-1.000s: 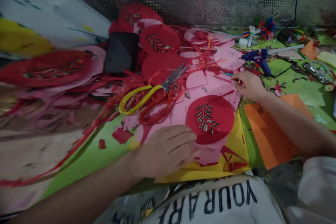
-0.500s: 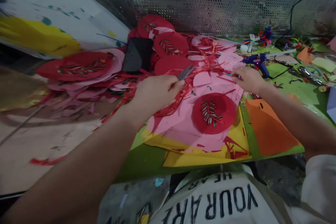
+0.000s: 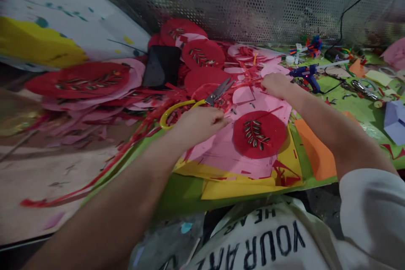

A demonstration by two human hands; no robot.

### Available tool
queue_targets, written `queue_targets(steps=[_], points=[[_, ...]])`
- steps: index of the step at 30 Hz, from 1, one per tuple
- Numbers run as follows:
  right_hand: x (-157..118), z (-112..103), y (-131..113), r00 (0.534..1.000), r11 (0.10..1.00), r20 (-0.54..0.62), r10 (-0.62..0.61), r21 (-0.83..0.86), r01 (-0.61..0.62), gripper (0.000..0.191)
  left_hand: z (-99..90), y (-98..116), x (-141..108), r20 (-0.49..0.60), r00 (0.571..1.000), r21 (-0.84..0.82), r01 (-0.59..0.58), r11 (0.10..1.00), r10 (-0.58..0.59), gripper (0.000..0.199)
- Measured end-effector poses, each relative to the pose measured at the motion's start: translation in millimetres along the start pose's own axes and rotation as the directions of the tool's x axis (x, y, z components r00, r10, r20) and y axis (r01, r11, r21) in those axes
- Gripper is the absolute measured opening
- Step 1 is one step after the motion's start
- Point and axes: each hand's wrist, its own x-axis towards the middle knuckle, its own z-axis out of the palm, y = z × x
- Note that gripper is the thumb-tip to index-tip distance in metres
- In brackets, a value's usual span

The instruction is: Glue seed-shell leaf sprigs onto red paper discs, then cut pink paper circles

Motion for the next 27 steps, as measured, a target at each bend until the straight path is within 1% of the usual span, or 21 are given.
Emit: queue_targets(steps=[2, 5, 7, 8, 10, 11, 13, 14, 15, 17, 18, 19, 20, 21, 22, 23, 25, 27], points=[[4.3, -3.1, -2.8, 0.999, 0.997, 0.049, -0.001, -0.08, 0.005, 0.038, 3.5, -5.2, 1.1, -0.004, 0.999, -0.058, -0.038, 0.998, 0.038, 0.03], [8.5, -6.0, -6.9, 0.995, 0.984, 0.104, -0.011, -0.178, 0.029, 0.037, 8.9, -11.6, 2.7, -0.063, 0.995, -0.123, -0.084, 0.989, 0.077, 0.034], [9.9, -6.6, -8.4, 0.995, 0.98, 0.1, -0.018, -0.195, 0.037, 0.036, 9.3, -12.8, 3.0, -0.099, 0.991, -0.158, -0.103, 0.982, 0.088, 0.032], [9.7, -6.9, -8.5, 0.997, 0.983, 0.08, -0.011, -0.184, 0.026, 0.036, 8.6, -12.5, 3.0, -0.117, 0.989, -0.178, -0.108, 0.978, 0.088, 0.033], [7.4, -7.9, -6.7, 0.999, 0.994, 0.0, 0.044, -0.103, -0.044, 0.036, 6.9, -11.0, 3.2, -0.156, 0.985, -0.219, -0.107, 0.97, 0.074, 0.033], [5.3, -8.5, -4.9, 0.995, 0.995, -0.048, 0.092, -0.026, -0.094, 0.035, 6.4, -10.2, 3.4, -0.175, 0.983, -0.245, -0.104, 0.964, 0.062, 0.033], [-0.1, -9.2, -0.1, 0.972, 0.962, -0.124, 0.199, 0.212, -0.17, 0.03, 6.7, -8.7, 4.2, -0.205, 0.978, -0.32, -0.102, 0.942, 0.037, 0.03], [-3.1, -9.0, 2.3, 0.958, 0.912, -0.141, 0.251, 0.366, -0.185, 0.025, 7.4, -8.1, 4.6, -0.216, 0.976, -0.369, -0.1, 0.924, 0.019, 0.029], [-6.1, -8.2, 4.2, 0.945, 0.83, -0.138, 0.297, 0.526, -0.184, 0.021, 8.3, -7.5, 5.0, -0.226, 0.974, -0.424, -0.096, 0.901, -0.002, 0.027], [-12.3, -5.6, 5.6, 0.93, 0.591, -0.092, 0.356, 0.793, -0.148, 0.011, 10.4, -6.1, 5.7, -0.233, 0.971, -0.544, -0.08, 0.835, -0.058, 0.023], [-15.6, -4.2, 4.4, 0.928, 0.466, -0.065, 0.367, 0.876, -0.123, 0.008, 11.3, -5.0, 6.0, -0.227, 0.969, -0.606, -0.067, 0.793, -0.092, 0.019], [-19.1, -3.1, 1.8, 0.93, 0.367, -0.049, 0.366, 0.925, -0.096, 0.005, 12.0, -3.4, 6.5, -0.213, 0.969, -0.671, -0.053, 0.739, -0.123, 0.017], [-23.1, -2.6, -2.1, 0.935, 0.305, -0.052, 0.351, 0.95, -0.062, 0.005, 12.6, -1.4, 7.0, -0.187, 0.971, -0.739, -0.04, 0.672, -0.148, 0.015], [-27.6, -2.8, -7.4, 0.94, 0.286, -0.078, 0.332, 0.958, -0.022, 0.007, 13.0, 1.3, 7.8, -0.151, 0.974, -0.809, -0.024, 0.588, -0.168, 0.016], [-32.6, -3.7, -13.8, 0.942, 0.304, -0.123, 0.314, 0.952, 0.023, 0.009, 13.2, 4.4, 8.6, -0.104, 0.978, -0.873, -0.002, 0.488, -0.182, 0.019], [-38.2, -5.2, -21.1, 0.938, 0.357, -0.188, 0.293, 0.931, 0.075, 0.012, 13.1, 8.1, 9.5, -0.052, 0.981, -0.926, 0.023, 0.377, -0.188, 0.021], [-50.2, -8.4, -36.7, 0.908, 0.523, -0.337, 0.247, 0.835, 0.168, 0.016, 12.4, 16.2, 11.1, 0.049, 0.982, -0.983, 0.08, 0.166, -0.183, 0.025], [-61.8, -10.2, -51.1, 0.867, 0.706, -0.47, 0.167, 0.671, 0.228, 0.021, 11.1, 24.0, 11.5, 0.126, 0.98, -0.991, 0.131, 0.021, -0.151, 0.027]])
